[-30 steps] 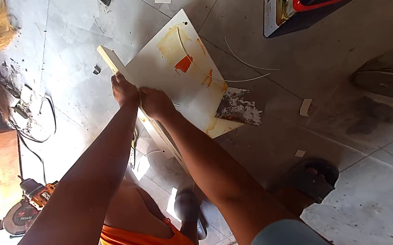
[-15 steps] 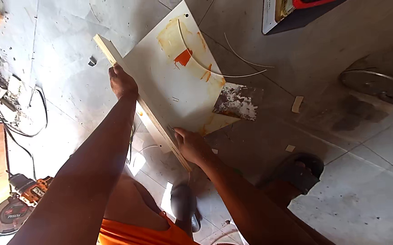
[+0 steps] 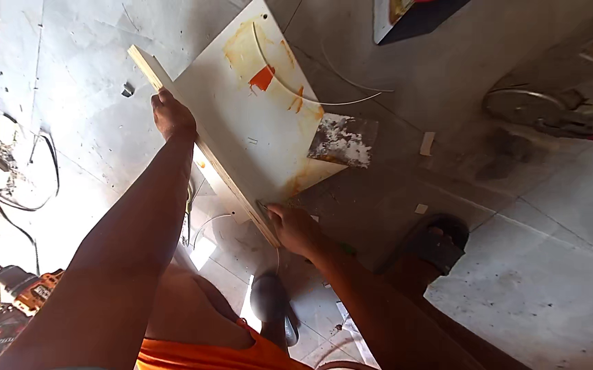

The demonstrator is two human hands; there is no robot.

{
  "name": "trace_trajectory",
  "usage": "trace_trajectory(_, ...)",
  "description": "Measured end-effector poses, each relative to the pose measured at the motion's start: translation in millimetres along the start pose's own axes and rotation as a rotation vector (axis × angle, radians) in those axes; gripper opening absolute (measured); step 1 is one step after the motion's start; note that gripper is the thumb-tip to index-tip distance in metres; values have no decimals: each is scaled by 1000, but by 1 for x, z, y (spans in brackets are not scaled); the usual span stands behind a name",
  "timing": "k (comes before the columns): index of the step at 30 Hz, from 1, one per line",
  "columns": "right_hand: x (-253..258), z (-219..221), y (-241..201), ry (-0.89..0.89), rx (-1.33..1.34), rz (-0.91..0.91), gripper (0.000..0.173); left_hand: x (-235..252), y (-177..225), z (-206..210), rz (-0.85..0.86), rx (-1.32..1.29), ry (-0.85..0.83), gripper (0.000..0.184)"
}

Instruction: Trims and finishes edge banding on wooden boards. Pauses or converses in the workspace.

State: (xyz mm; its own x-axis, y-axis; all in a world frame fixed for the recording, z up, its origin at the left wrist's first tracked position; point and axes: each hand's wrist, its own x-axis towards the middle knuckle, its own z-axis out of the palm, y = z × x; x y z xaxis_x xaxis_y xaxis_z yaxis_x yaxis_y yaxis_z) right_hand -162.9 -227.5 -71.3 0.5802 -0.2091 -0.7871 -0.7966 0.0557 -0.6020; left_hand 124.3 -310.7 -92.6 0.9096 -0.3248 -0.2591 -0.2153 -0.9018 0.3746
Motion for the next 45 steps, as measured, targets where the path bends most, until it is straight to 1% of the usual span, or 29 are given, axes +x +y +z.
trace_trajectory(1,-10,-2,6,0,16,12,47,3,1,0,4,8,-4,54)
trace_trajectory(3,-22,-8,4,71,44,3,46,17,2,-5,5,13,-37,58)
trace_trajectory(5,-22,-18,-4,162,41,-43,44,38,7,-10,-42,-115,-58,63)
trace_trajectory(6,-18,-23,-7,204,46,-73,43,39,6,-11,-84,-178,-62,65)
trace_trajectory(7,-12,-27,-10,236,54,-102,42,31,6,-10,-112,-226,-81,66)
trace_trajectory(9,7,-29,-20,227,74,-166,43,-4,-14,-9,-115,-231,-146,69)
trace_trajectory(11,35,-30,-37,211,85,-221,43,-35,-32,-3,-36,-161,-130,64)
trace_trajectory(12,48,-28,-46,202,87,-239,43,-45,-35,-1,-14,-119,-102,61)
trace_trajectory(15,80,-27,-65,166,97,-249,43,-54,-32,6,-31,-76,-34,56)
trace_trajectory(18,93,-28,-75,153,94,-237,43,-51,-31,4,-48,-74,-19,55)
trace_trajectory(22,82,-23,-72,146,77,-175,42,-50,-29,4,-58,-64,-22,54)
trace_trajectory(25,50,1,-39,171,54,-131,38,-50,-30,5,-49,-58,-27,53)
trace_trajectory(28,19,7,-16,36,32,-3,42,-51,-30,5,-66,-60,-32,53)
trace_trajectory(29,16,4,-18,15,38,12,43,-51,-30,4,-68,-56,-34,53)
trace_trajectory(31,25,-6,-36,63,51,-36,42,-51,-29,4,-58,-45,-40,54)
trace_trajectory(33,50,-18,-63,152,68,-140,41,-52,-31,3,-41,-42,-50,55)
trace_trajectory(34,65,-24,-77,167,79,-179,41,-52,-31,2,-40,-42,-50,55)
trace_trajectory(36,87,-35,-93,150,79,-206,41,-52,-28,2,-42,-39,-40,54)
trace_trajectory(37,90,-36,-93,144,70,-198,41,-51,-27,2,-42,-38,-40,54)
trace_trajectory(38,85,-29,-85,152,62,-181,40,-52,-28,2,-47,-31,-46,53)
trace_trajectory(40,61,-9,-56,175,37,-143,39,-52,-28,2,-51,-23,-56,53)
trace_trajectory(41,44,0,-41,164,25,-111,38,-52,-28,2,-53,-25,-58,54)
trace_trajectory(42,30,2,-29,110,16,-59,39,-52,-27,1,-55,-29,-59,53)
trace_trajectory(43,20,2,-22,49,13,-7,40,-52,-27,1,-61,-33,-62,53)
trace_trajectory(44,13,0,-20,25,14,22,41,-53,-28,1,-63,-34,-67,54)
trace_trajectory(45,13,-4,-24,40,21,21,41,-53,-27,1,-61,-39,-69,54)
